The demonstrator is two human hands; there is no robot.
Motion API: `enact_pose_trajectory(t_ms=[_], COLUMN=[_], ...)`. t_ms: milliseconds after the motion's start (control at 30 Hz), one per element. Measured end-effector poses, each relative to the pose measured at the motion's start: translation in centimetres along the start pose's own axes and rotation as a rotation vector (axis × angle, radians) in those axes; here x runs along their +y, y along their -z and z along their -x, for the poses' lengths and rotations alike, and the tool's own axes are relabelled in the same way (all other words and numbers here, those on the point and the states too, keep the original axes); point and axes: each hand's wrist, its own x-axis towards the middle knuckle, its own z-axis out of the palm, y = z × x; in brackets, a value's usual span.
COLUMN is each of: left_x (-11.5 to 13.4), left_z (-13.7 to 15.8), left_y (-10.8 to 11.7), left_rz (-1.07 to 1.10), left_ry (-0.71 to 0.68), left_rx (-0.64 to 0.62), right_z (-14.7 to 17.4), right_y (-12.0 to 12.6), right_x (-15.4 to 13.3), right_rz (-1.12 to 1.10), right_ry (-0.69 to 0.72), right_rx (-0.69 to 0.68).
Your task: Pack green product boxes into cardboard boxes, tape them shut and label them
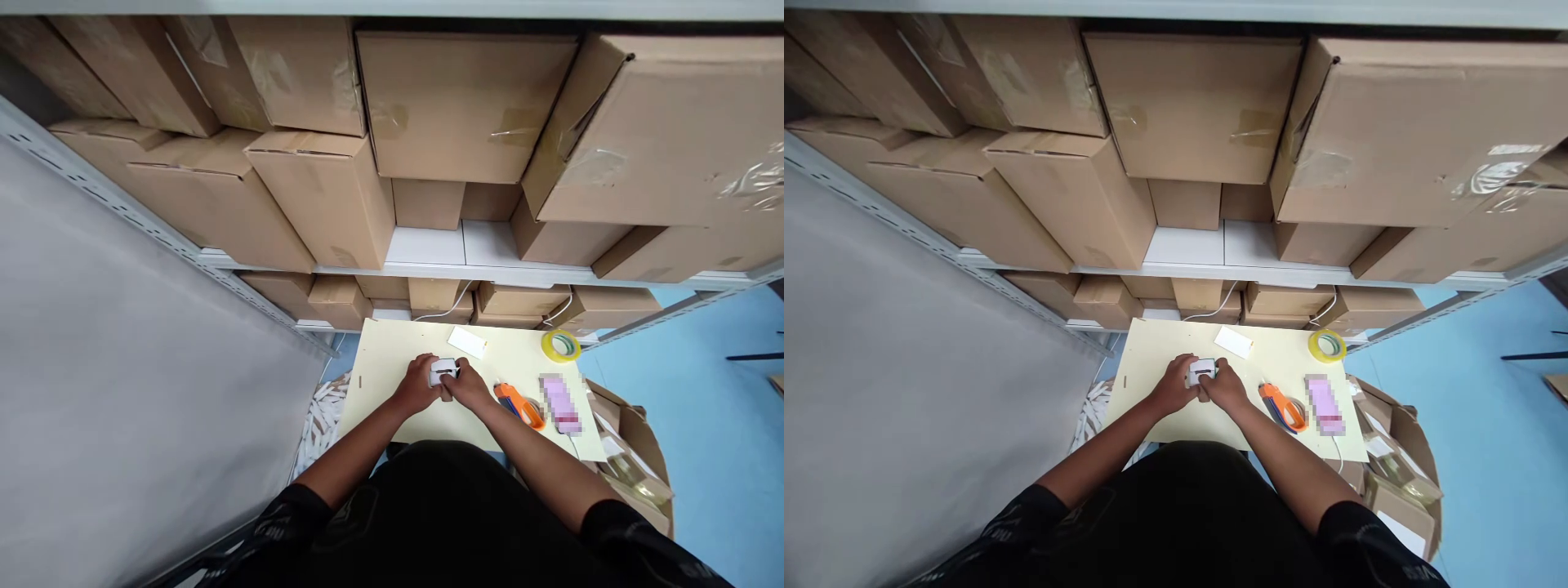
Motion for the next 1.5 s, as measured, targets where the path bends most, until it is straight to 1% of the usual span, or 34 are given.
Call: enact_pose_trajectory(t_ms=[100, 233, 300, 367, 467, 533, 633, 667, 700, 767, 833, 900, 967, 1067, 1167, 1267, 1333, 1500], left_x=[0.8, 1.1, 1.0, 0.7, 0.1, -0.5, -1.4, -1.7, -1.9, -2.4, -2.7, -2.9, -3.0, -3.3, -3.7, -4.3, -4.7, -5.4], left_z=[-0.1, 0.0, 0.3, 0.7, 1.3, 1.5, 1.7, 1.7, 1.7, 1.7, 1.7, 1.6, 1.3, 0.6, 0.0, -0.2, -0.1, 0.3], left_y=[-0.3, -0.5, -0.4, 0.0, 0.6, 1.0, 1.2, 1.2, 1.2, 1.3, 1.4, 1.4, 1.5, 1.7, 2.0, 2.3, 2.3, 1.9], left_rz=[-0.060, -0.008, 0.041, 0.048, -0.036, -0.114, -0.193, -0.210, -0.226, -0.251, -0.252, -0.212, -0.154, -0.077, 0.011, 0.078, 0.099, 0.124], left_ry=[0.028, 0.043, 0.028, -0.016, -0.097, -0.120, -0.151, -0.167, -0.182, -0.204, -0.231, -0.255, -0.239, -0.184, -0.157, -0.140, -0.147, -0.169], left_rx=[0.028, 0.136, 0.202, 0.246, 0.248, 0.218, 0.142, 0.129, 0.127, 0.141, 0.116, 0.051, -0.002, -0.075, -0.151, -0.172, -0.174, -0.177], right_z=[-0.2, 0.0, 0.1, 0.3, 0.6, 0.8, 1.0, 1.0, 1.0, 0.9, 0.7, 0.5, 0.5, 0.6, 1.1, 1.8, 2.1, 1.5], right_y=[0.6, 1.1, 1.2, 1.2, 1.4, 1.5, 1.6, 1.5, 1.4, 1.0, 0.6, 0.4, 0.5, 1.1, 1.7, 1.6, 1.3, -0.1], right_x=[0.4, 1.6, 2.2, 2.8, 3.1, 3.2, 3.2, 3.3, 3.4, 3.5, 3.6, 3.4, 2.9, 1.0, -1.8, -4.1, -5.0, -6.4], right_rz=[-0.039, -0.261, -0.324, -0.305, -0.163, -0.054, 0.025, 0.033, 0.039, 0.056, 0.088, 0.138, 0.212, 0.361, 0.537, 0.729, 0.837, 0.999], right_ry=[0.027, -0.004, -0.026, 0.006, 0.137, 0.271, 0.518, 0.581, 0.621, 0.652, 0.658, 0.649, 0.623, 0.523, 0.430, 0.433, 0.418, 0.287], right_rx=[-0.054, -0.156, -0.152, -0.104, 0.015, 0.067, 0.055, 0.046, 0.043, 0.050, 0.049, 0.037, 0.010, -0.033, -0.046, -0.010, -0.001, -0.058])
